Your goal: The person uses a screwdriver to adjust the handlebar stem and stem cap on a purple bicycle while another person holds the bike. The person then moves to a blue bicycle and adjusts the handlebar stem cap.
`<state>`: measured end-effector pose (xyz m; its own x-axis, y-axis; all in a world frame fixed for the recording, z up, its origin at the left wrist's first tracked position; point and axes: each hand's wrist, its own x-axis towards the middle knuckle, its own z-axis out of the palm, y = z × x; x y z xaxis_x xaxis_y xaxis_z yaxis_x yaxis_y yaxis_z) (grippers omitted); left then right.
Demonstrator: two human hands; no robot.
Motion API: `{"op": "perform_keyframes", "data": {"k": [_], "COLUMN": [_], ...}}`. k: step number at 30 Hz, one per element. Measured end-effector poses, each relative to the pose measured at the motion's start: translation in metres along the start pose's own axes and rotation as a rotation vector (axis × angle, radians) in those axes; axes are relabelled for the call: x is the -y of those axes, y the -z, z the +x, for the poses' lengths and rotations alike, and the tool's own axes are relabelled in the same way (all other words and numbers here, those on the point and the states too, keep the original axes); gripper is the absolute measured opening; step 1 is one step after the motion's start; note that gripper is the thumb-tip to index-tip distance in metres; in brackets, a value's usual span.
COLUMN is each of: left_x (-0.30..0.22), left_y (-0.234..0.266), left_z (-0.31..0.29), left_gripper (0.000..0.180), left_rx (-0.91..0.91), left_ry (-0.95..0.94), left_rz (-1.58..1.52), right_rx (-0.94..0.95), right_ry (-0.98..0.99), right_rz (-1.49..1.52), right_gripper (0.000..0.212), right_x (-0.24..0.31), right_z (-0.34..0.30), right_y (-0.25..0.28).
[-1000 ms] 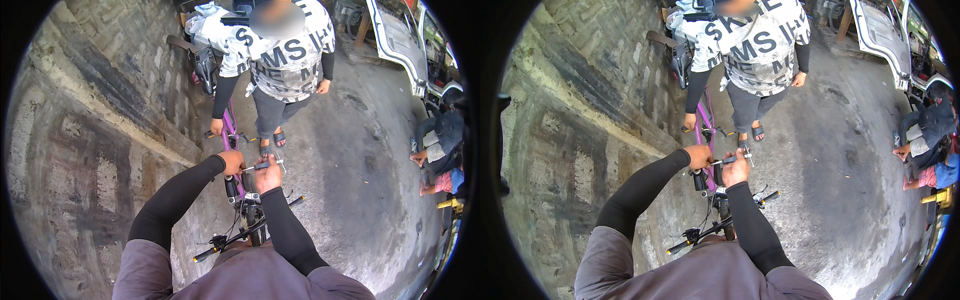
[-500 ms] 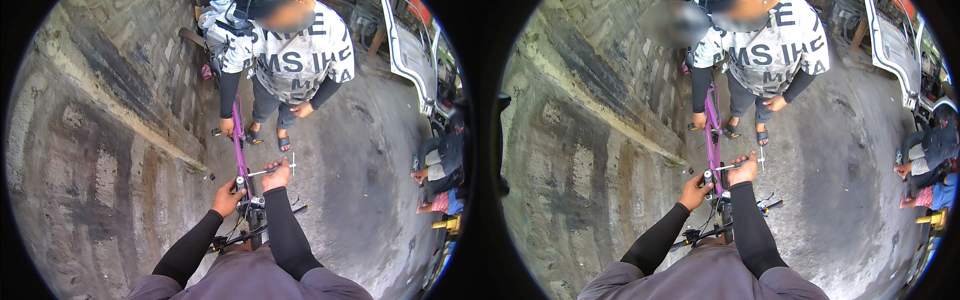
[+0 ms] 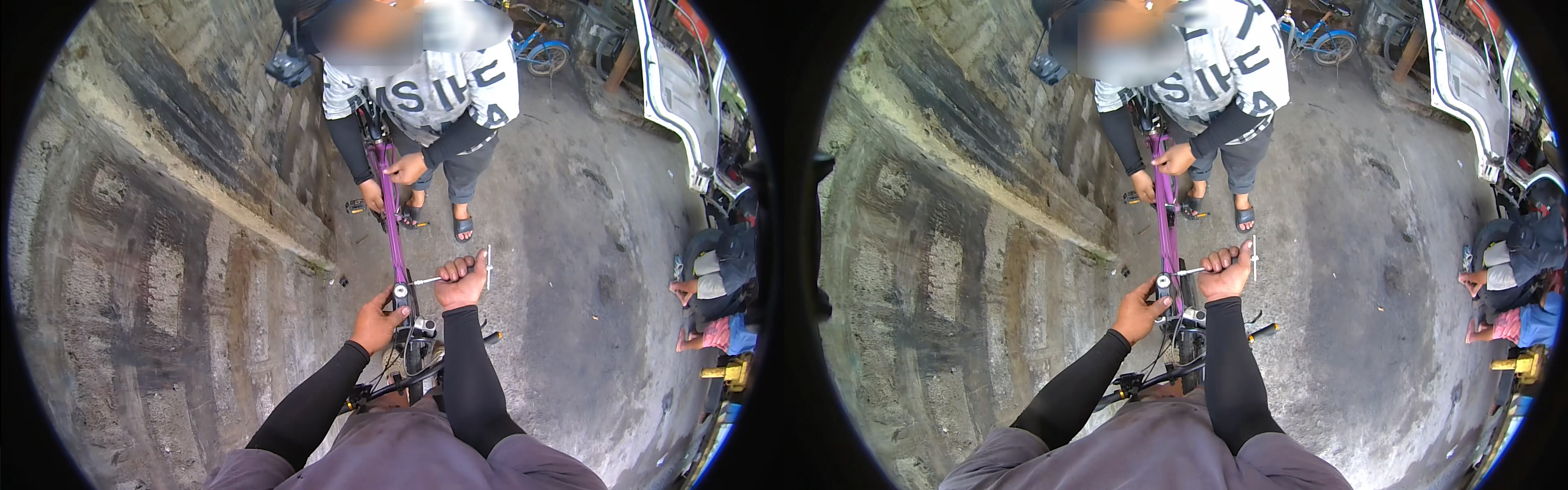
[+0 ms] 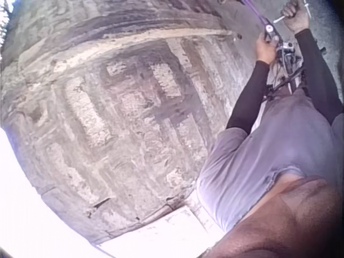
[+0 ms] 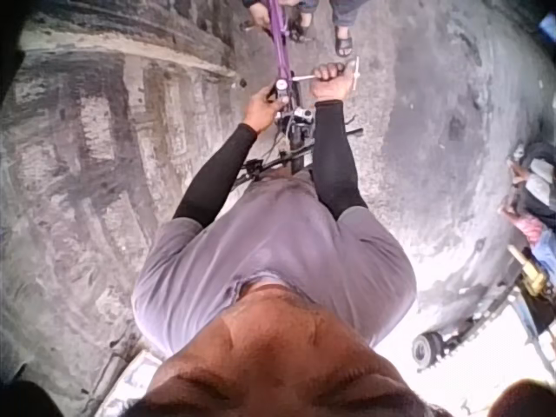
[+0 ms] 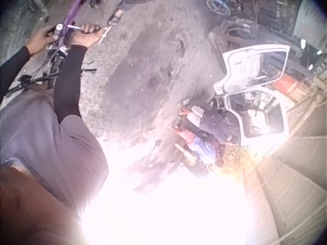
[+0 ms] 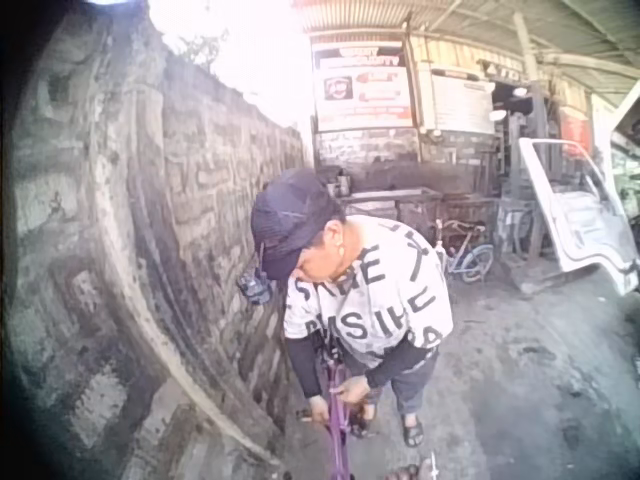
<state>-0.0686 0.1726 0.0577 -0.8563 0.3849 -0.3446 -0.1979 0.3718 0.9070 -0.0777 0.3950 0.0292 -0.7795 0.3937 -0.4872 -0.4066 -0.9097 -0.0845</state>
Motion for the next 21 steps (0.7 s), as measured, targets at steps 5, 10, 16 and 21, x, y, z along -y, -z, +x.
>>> {"op": "perform_keyframes", "data": {"k": [5, 10, 16, 21], "left_x": [-0.002, 0.01, -0.006, 0.014], "left_y": [0.001, 0.004, 0.002, -0.004], "left_z": [-0.001, -0.003, -0.002, -0.002], "left_gripper": [0.077, 0.074, 0.074, 0.075], "left_rx": [0.003, -0.043, 0.012, 0.01], "left_ry": [-0.002, 0.013, 0.052, 0.067], "left_rz": [-0.023, -0.044, -0.163, -0.252], "right_rx": [-0.076, -0.404, 0.064, -0.521], "right_ry": [0.062, 0.142, -0.07, 0.315], "right_rz": [-0.004, -0.118, 0.002, -0.29], "right_gripper": [0.044, 0.043, 0.045, 0.032], "right_x": [-0.007, -0.019, 0.004, 0.012], "right_z": [0.006, -0.011, 0.011, 0.018], "right_y": [0.003, -0.026, -0.003, -0.004]}}
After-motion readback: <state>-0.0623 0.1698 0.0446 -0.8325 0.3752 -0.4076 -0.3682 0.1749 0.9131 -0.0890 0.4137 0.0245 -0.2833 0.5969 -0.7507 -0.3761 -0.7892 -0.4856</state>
